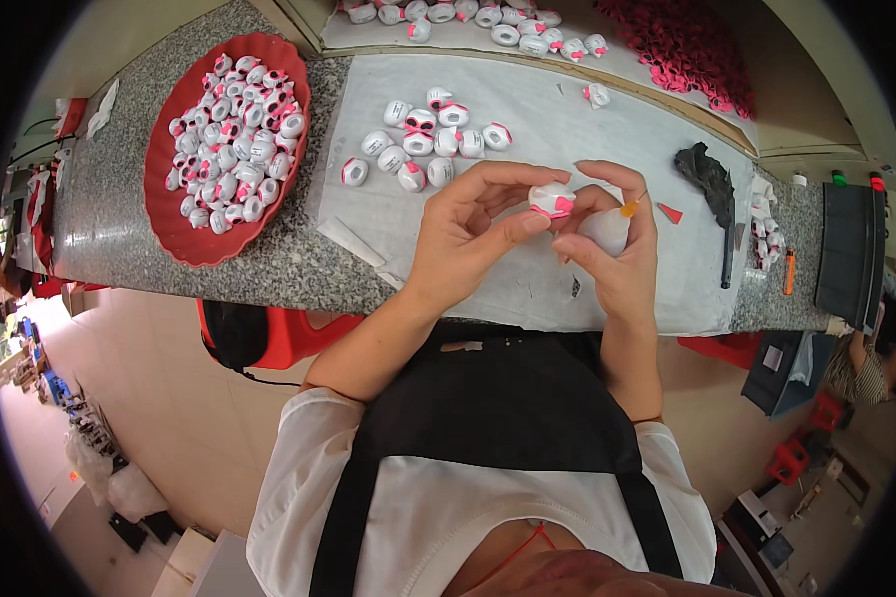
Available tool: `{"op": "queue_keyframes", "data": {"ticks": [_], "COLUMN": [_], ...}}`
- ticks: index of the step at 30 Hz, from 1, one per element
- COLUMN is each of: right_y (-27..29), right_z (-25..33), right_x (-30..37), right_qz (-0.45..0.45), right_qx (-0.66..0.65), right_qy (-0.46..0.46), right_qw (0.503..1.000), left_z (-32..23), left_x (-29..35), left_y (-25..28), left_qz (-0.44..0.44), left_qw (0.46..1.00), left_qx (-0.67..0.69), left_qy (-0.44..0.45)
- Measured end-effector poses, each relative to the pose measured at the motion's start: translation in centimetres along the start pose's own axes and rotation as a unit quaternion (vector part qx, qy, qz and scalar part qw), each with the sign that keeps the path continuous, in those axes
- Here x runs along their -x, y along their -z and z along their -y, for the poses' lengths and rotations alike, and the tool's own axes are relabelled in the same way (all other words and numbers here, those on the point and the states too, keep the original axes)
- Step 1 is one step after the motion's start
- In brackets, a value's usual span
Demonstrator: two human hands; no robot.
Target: Glue small bow components onto toy character heads at a factory workbench.
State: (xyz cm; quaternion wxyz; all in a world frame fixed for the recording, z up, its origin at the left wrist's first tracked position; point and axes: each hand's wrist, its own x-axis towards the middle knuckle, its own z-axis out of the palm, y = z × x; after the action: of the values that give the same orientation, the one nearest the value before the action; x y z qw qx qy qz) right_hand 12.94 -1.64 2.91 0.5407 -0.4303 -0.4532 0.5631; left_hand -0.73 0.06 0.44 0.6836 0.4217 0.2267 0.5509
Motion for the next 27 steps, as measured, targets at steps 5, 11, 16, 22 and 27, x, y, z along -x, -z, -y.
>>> {"op": "queue_keyframes", "data": {"ticks": [5, 11, 16, 22, 27], "right_y": [1.0, 1.2, 0.8, 0.7, 1.1], "right_z": [-1.1, -1.0, -1.0, -1.1, -1.1], "right_x": [0.0, 0.2, 0.5, 0.6, 0.6], "right_qz": [0.038, 0.063, 0.041, 0.036, 0.052], "right_qx": [0.002, -0.050, -0.070, -0.106, -0.082], "right_qy": [0.010, -0.004, -0.013, -0.020, -0.024], "right_qw": [0.999, 0.997, 0.997, 0.994, 0.995], "left_z": [-0.2, 0.3, 0.3, 0.3, 0.3], "left_x": [0.3, 0.6, 0.6, 0.6, 0.5], "left_y": [0.3, 0.2, 0.2, 0.3, 0.3], "left_qz": [0.024, 0.040, 0.050, 0.055, 0.057], "left_qw": [0.998, 0.999, 0.998, 0.998, 0.998], "left_qx": [0.010, -0.013, -0.016, -0.007, 0.001], "left_qy": [0.053, -0.007, -0.022, -0.022, 0.004]}}
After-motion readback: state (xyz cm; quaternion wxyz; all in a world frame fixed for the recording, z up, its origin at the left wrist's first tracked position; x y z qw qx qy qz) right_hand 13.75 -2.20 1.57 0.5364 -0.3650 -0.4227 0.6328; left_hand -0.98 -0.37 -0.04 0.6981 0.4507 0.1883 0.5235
